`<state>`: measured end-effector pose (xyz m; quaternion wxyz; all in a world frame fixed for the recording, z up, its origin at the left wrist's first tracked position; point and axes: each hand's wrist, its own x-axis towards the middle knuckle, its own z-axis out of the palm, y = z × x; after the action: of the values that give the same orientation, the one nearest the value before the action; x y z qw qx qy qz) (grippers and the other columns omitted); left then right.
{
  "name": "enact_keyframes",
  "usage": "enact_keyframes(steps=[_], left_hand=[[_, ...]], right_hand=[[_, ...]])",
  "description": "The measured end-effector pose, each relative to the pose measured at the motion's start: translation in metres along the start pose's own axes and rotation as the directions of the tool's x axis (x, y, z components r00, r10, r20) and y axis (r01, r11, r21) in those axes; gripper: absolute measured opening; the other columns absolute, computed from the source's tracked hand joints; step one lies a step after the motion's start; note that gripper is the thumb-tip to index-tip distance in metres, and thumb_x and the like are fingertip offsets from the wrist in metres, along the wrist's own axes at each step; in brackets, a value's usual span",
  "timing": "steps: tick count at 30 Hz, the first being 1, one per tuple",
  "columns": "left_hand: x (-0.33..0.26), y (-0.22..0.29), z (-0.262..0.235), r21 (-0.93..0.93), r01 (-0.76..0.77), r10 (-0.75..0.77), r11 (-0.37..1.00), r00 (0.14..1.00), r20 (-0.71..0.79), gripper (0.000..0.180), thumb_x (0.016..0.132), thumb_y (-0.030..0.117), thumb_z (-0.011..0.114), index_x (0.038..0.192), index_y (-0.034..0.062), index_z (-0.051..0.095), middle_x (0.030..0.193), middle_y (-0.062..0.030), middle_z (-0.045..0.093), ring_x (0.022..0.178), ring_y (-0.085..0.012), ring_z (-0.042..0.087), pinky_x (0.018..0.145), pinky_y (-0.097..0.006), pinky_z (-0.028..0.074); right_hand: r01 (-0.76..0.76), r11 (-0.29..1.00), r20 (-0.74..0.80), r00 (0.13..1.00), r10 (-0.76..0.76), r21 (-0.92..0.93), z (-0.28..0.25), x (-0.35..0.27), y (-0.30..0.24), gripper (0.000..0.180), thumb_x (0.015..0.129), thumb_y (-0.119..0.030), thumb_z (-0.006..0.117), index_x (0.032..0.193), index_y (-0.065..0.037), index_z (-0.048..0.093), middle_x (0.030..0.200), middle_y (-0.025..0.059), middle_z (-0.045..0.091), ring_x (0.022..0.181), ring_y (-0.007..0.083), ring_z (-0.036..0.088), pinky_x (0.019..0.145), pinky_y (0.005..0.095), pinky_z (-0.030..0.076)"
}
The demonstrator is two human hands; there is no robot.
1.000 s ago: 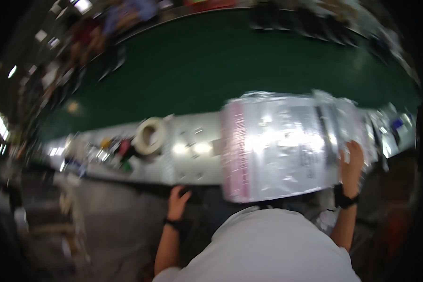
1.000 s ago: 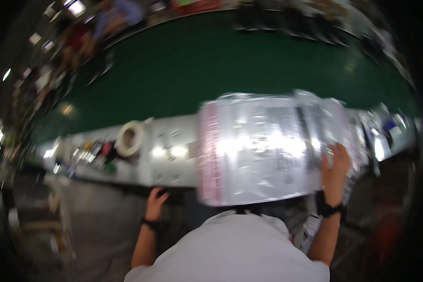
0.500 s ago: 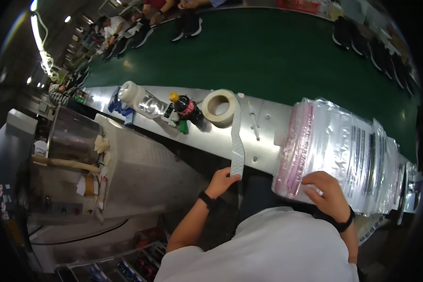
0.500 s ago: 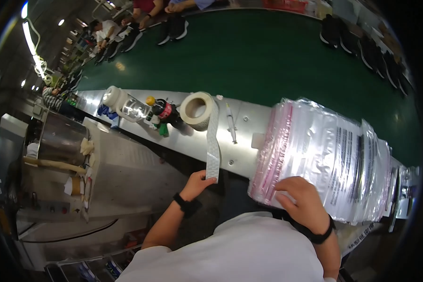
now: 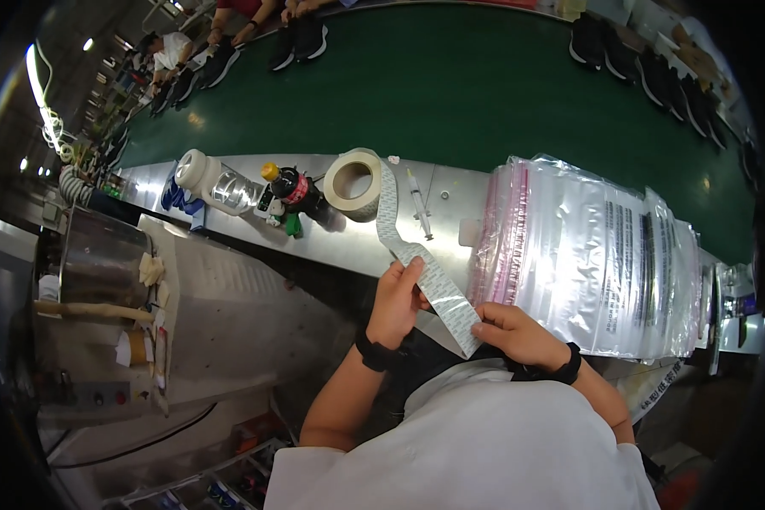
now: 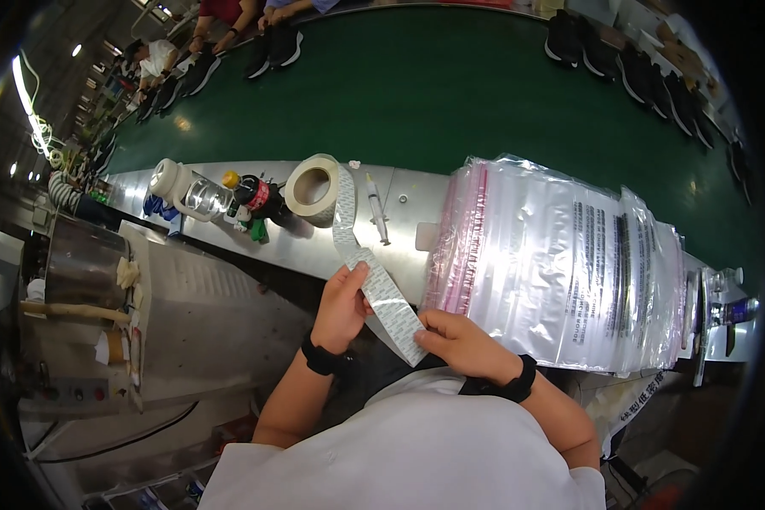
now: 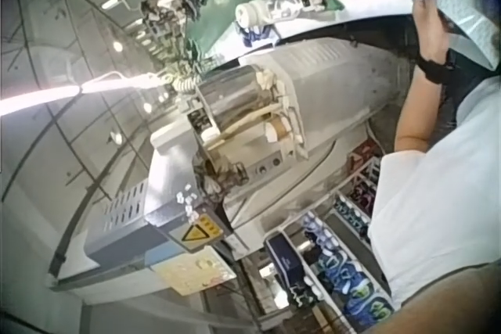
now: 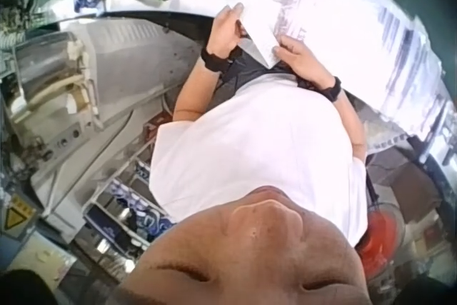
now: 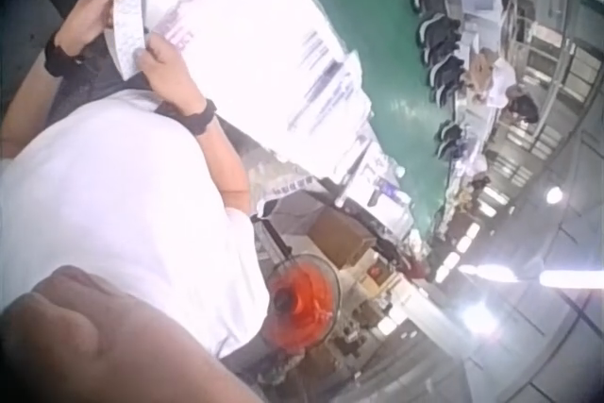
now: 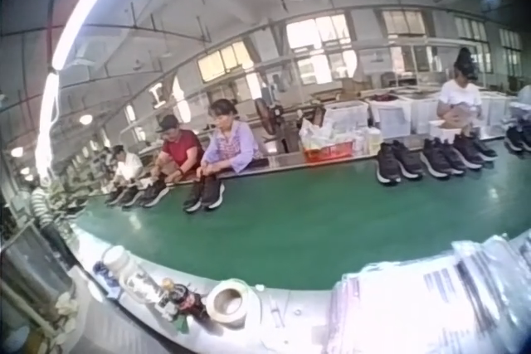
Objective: Applying labels to plastic bags and operating an industrial heat press machine.
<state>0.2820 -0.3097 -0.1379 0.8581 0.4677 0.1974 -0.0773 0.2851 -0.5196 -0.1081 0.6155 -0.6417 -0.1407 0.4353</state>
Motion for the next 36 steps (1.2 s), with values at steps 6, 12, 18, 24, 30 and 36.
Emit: enact_keyframes(steps=[6, 12, 18, 24, 30, 36], left_hand=[[-0.048, -0.006, 0.003, 0.684, -0.545, 0.657, 0.486, 0.743, 0.125, 0.038, 0.083, 0.001, 0.059, 0.117, 0.0004, 0.041, 0.085, -0.0029, 0.049, 0.062, -0.0064, 0.045, 0.054, -0.021, 0.040], [-0.065, -0.013, 0.035, 0.614, -0.303, 0.255, 0.729, 0.952, 0.168, 0.062, 0.080, 0.001, 0.061, 0.133, 0.0029, 0.028, 0.094, -0.0096, 0.057, 0.076, -0.0112, 0.057, 0.064, -0.024, 0.047], [-0.052, 0.000, 0.030, 0.239, -0.219, 0.225, 0.946, 0.974, 0.005, 0.053, 0.082, -0.004, 0.054, 0.130, 0.0019, 0.032, 0.086, -0.0048, 0.053, 0.074, -0.0086, 0.053, 0.062, -0.021, 0.045], [-0.056, -0.008, 0.023, 0.823, -0.568, 0.682, -0.030, 0.590, 0.432, 0.018, 0.076, 0.007, 0.063, 0.093, 0.0032, 0.060, 0.094, -0.0129, 0.052, 0.081, -0.0264, 0.055, 0.069, -0.035, 0.048], [-0.060, -0.026, 0.014, 0.596, -0.396, 0.416, 0.699, 0.903, 0.112, 0.018, 0.089, 0.012, 0.055, 0.102, 0.0000, 0.059, 0.090, -0.0033, 0.056, 0.077, -0.0088, 0.052, 0.066, -0.021, 0.042], [-0.048, -0.021, 0.002, 0.456, -0.208, 0.221, 0.865, 0.975, 0.024, 0.018, 0.090, 0.011, 0.053, 0.101, -0.0012, 0.061, 0.087, -0.0002, 0.059, 0.077, -0.0039, 0.050, 0.066, -0.017, 0.040]], right_hand=[[0.042, 0.975, -0.090, 0.994, -0.063, -0.217, -0.012, -0.002, -0.009, 0.017, 0.089, -0.015, 0.051, 0.091, 0.001, 0.055, 0.067, 0.0032, 0.050, 0.065, 0.0092, 0.045, 0.061, 0.0262, 0.040], [-0.065, 0.997, -0.103, 0.993, 0.061, -0.037, -0.009, 0.012, -0.029, 0.019, 0.090, -0.018, 0.052, 0.086, 0.000, 0.057, 0.066, 0.0002, 0.051, 0.063, 0.0065, 0.045, 0.057, 0.0234, 0.039], [0.132, 0.991, -0.022, 0.991, -0.131, 0.022, -0.008, 0.017, -0.004, 0.019, 0.091, -0.018, 0.051, 0.091, -0.001, 0.057, 0.073, -0.0012, 0.052, 0.068, 0.0050, 0.046, 0.062, 0.0224, 0.040], [0.367, 0.767, -0.060, 0.884, -0.464, -0.526, -0.002, 0.019, -0.003, 0.009, 0.078, -0.010, 0.057, 0.078, -0.002, 0.059, 0.068, 0.0159, 0.053, 0.060, 0.0317, 0.051, 0.055, 0.0379, 0.041], [0.351, 0.772, -0.217, 0.824, -0.523, -0.530, 0.025, 0.026, -0.026, 0.009, 0.069, -0.005, 0.064, 0.066, 0.001, 0.058, 0.061, 0.0124, 0.052, 0.056, 0.0261, 0.052, 0.050, 0.0341, 0.039], [0.388, 0.791, -0.168, 0.842, -0.513, -0.473, 0.010, 0.026, -0.019, 0.011, 0.070, -0.005, 0.064, 0.066, 0.001, 0.056, 0.062, 0.0112, 0.050, 0.053, 0.0237, 0.049, 0.049, 0.0318, 0.037]])
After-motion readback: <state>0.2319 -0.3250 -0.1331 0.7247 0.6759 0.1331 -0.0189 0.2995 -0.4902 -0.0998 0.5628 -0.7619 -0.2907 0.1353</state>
